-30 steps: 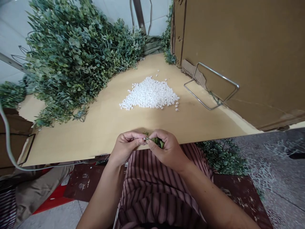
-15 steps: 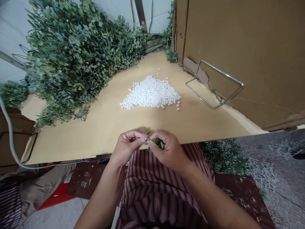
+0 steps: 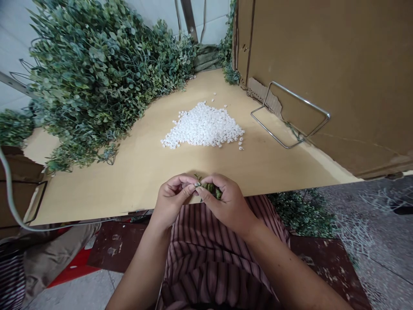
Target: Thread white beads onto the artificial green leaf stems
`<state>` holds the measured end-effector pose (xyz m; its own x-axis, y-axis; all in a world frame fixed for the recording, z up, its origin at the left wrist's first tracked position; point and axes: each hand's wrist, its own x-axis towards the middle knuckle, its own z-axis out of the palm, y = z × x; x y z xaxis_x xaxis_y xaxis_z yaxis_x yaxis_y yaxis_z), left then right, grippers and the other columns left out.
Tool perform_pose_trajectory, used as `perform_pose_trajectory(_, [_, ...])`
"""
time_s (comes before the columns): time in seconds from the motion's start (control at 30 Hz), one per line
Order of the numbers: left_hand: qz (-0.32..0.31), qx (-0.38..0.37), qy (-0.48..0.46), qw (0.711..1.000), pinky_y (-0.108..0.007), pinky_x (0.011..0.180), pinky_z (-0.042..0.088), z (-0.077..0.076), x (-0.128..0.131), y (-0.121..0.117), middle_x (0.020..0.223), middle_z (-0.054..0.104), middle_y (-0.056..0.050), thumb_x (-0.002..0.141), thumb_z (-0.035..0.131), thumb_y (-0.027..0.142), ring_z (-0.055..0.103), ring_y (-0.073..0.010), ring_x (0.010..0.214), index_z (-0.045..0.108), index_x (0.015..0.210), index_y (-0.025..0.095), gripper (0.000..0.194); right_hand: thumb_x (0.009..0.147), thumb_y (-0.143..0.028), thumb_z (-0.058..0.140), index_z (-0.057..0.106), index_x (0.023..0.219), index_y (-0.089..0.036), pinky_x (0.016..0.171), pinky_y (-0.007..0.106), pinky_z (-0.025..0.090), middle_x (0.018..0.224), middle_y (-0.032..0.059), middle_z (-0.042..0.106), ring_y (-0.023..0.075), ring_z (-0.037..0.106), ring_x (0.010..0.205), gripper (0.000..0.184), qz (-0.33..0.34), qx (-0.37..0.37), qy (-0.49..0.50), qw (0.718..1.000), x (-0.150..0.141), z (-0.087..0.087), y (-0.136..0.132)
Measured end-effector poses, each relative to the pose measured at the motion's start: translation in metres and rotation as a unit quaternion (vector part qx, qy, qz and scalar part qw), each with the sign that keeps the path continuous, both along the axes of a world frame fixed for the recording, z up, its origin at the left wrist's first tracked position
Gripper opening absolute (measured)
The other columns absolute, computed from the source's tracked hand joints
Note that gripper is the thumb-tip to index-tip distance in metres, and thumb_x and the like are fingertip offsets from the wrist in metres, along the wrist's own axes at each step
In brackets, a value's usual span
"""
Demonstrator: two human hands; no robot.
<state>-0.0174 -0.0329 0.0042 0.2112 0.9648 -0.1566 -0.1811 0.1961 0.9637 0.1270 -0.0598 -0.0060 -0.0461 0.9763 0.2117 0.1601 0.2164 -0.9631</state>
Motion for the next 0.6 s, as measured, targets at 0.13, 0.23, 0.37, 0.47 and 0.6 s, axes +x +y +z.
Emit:
perform_pose_trajectory(0.13, [0.034,0.06,0.005,0.998,-0.023,0.064,0.051,-0.005,-0.003,-0.002,0.069,0.067,-0.001,0.064,0.078,0.031,0.06,-0.0115,0.064,0.069,0.068,0.017,0.017,0.079,-0.029,0.063,0.058,0.092,-0.019,0.068,0.026,0.048,0.082,0.0028,0.062,0.0169,0.058,0.075,0.017,0.008,-0.017,0.027,0.999,0.007,-0.004,-0.003])
perform_pose_trajectory(0.23, [0.033,0.06,-0.005,0.998,-0.023,0.064,0.052,-0.008,-0.007,-0.003,0.068,0.067,0.0,0.065,0.077,0.03,0.061,-0.0109,0.062,0.07,0.07,0.018,0.016,0.078,-0.032,0.067,0.059,0.098,-0.019,0.075,0.029,0.049,0.089,0.005,0.063,0.0193,0.06,0.083,0.025,0.02,-0.032,0.042,0.998,0.014,-0.006,-0.006])
perform_pose_trajectory(0.37, [0.015,0.044,-0.022,0.999,-0.024,0.066,0.052,-0.007,-0.007,-0.002,0.068,0.068,-0.001,0.066,0.077,0.031,0.062,-0.0115,0.063,0.071,0.072,0.018,0.016,0.081,-0.038,0.066,0.062,0.092,-0.018,0.073,0.028,0.052,0.085,0.0055,0.066,0.0185,0.063,0.08,0.022,-0.02,-0.048,0.074,0.996,0.018,-0.006,-0.007])
perform_pose_trajectory(0.47, [0.004,0.026,-0.017,1.0,-0.024,0.066,0.052,-0.006,-0.003,-0.002,0.07,0.068,-0.001,0.065,0.077,0.033,0.061,-0.0113,0.063,0.072,0.076,0.018,0.019,0.079,-0.046,0.067,0.062,0.083,-0.018,0.064,0.026,0.053,0.075,0.0043,0.064,0.0169,0.062,0.07,0.029,-0.058,-0.062,0.101,0.991,0.012,-0.004,-0.004])
perform_pose_trajectory(0.6, [0.007,0.02,-0.018,1.0,-0.024,0.066,0.051,-0.004,0.003,-0.001,0.077,0.066,-0.001,0.059,0.08,0.035,0.06,-0.0108,0.066,0.072,0.073,0.017,0.024,0.076,-0.052,0.068,0.058,0.077,-0.017,0.05,0.022,0.051,0.066,0.0009,0.059,0.0126,0.056,0.055,0.036,-0.048,-0.098,0.143,0.984,0.001,-0.003,0.002])
